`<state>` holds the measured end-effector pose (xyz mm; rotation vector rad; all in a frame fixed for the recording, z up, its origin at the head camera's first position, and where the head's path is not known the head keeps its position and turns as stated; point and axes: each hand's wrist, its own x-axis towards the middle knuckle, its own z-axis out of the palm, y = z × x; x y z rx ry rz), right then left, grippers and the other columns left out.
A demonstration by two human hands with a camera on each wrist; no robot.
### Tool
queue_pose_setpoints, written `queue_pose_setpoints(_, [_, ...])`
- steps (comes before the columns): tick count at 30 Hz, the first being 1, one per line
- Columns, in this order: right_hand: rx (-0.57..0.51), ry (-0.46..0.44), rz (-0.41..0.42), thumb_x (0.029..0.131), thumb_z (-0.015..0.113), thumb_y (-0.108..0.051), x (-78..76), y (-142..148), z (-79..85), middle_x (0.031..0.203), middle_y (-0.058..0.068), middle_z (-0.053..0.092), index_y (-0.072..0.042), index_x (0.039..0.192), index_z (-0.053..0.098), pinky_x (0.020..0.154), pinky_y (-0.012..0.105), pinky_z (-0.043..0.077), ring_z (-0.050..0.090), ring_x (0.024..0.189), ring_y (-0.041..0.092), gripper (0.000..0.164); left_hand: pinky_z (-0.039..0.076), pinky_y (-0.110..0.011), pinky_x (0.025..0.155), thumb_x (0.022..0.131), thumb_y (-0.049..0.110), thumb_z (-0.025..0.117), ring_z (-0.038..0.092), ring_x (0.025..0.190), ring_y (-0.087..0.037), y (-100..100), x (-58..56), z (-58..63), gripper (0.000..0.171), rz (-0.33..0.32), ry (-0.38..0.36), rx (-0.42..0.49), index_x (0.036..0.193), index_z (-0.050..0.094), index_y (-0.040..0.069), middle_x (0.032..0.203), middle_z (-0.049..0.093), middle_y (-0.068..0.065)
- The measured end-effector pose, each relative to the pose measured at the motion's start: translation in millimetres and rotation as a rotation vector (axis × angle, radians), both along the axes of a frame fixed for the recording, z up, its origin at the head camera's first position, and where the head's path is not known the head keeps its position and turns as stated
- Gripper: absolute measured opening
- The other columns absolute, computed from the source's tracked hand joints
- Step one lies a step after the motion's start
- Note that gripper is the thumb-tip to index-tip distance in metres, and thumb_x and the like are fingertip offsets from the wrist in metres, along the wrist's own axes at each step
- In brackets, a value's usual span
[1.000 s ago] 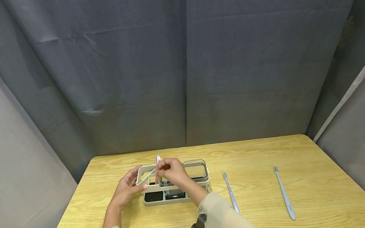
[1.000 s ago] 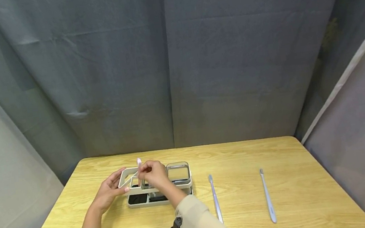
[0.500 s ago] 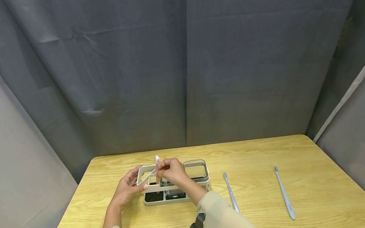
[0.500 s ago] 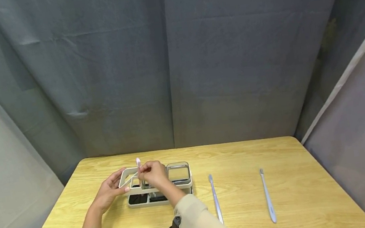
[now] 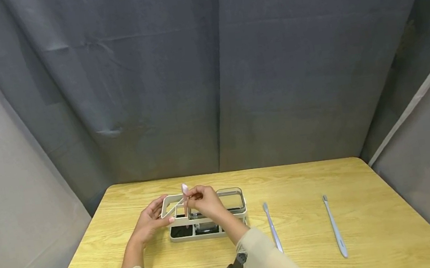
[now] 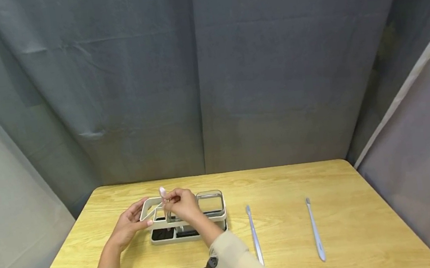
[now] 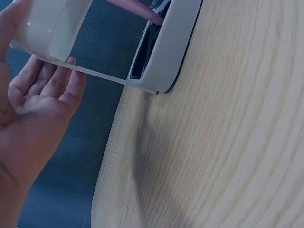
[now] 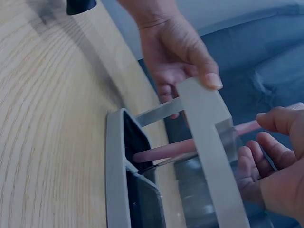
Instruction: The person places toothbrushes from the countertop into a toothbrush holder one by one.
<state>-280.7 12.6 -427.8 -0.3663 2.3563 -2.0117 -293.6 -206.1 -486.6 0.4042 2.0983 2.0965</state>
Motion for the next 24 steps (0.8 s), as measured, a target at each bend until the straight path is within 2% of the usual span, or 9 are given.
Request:
queue_pose_setpoints(3, [-0.024, -0.006, 0.046, 0.081, 0.067, 0.004, 9.6, 9, 13.3, 0.085, 0.014, 0.061, 0.010, 0.101, 0.061, 0.068, 0.031, 0.049, 0.053, 0.071, 0.012, 0.022, 0.041, -0.022, 0.089, 0.075, -0.003, 0.074, 0.031, 0.131, -0.032, 0, -0.4, 0.0, 0.077, 0.005, 0.001, -0.006, 0.141, 0.034, 0.001, 0.142, 0.035, -0.021])
queue_pose_setpoints(8, [-0.030, -0.037, 0.125, 0.086, 0.063, -0.002, 24.4, 27, 31.8, 0.096, 0.020, 0.059, 0.009, 0.113, 0.056, 0.077, 0.039, 0.049, 0.057, 0.080, 0.017, 0.030, 0.041, -0.021, 0.089, 0.075, -0.003, 0.074, 0.031, 0.131, -0.033, 0, -0.8, -0.4, 0.077, 0.003, 0.008, -0.006, 0.141, 0.034, 0.000, 0.141, 0.036, -0.022])
queue_pose_setpoints(14, [-0.026, -0.062, 0.221, 0.086, 0.066, -0.009, 14.9, 47, 17.0, 0.102, 0.016, 0.059, 0.005, 0.121, 0.054, 0.076, 0.035, 0.049, 0.059, 0.088, 0.020, 0.039, 0.042, -0.022, 0.088, 0.074, -0.003, 0.075, 0.032, 0.130, -0.031, 0, 0.2, -0.5, 0.079, 0.001, 0.006, 0.002, 0.141, 0.033, 0.000, 0.142, 0.036, -0.021])
queue_pose_setpoints(18, [-0.021, -0.083, 0.295, 0.086, 0.066, -0.010, 15.2, 59, 17.0, 0.107, 0.017, 0.058, 0.004, 0.124, 0.052, 0.076, 0.035, 0.049, 0.060, 0.091, 0.021, 0.043, 0.041, -0.021, 0.089, 0.074, -0.003, 0.075, 0.033, 0.130, -0.029, -1, 0.5, -0.8, 0.078, 0.008, 0.001, -0.002, 0.141, 0.035, 0.001, 0.142, 0.036, -0.020])
queue_pose_setpoints(24, [0.008, -0.063, 0.370, 0.087, 0.064, -0.010, 16.7, 75, 17.7, 0.113, 0.018, 0.055, 0.001, 0.127, 0.050, 0.085, 0.042, 0.047, 0.058, 0.097, 0.023, 0.044, 0.041, -0.021, 0.089, 0.073, -0.003, 0.076, 0.034, 0.129, -0.030, -2, -0.2, -1.6, 0.078, 0.016, 0.002, -0.007, 0.140, 0.036, 0.001, 0.141, 0.037, -0.020])
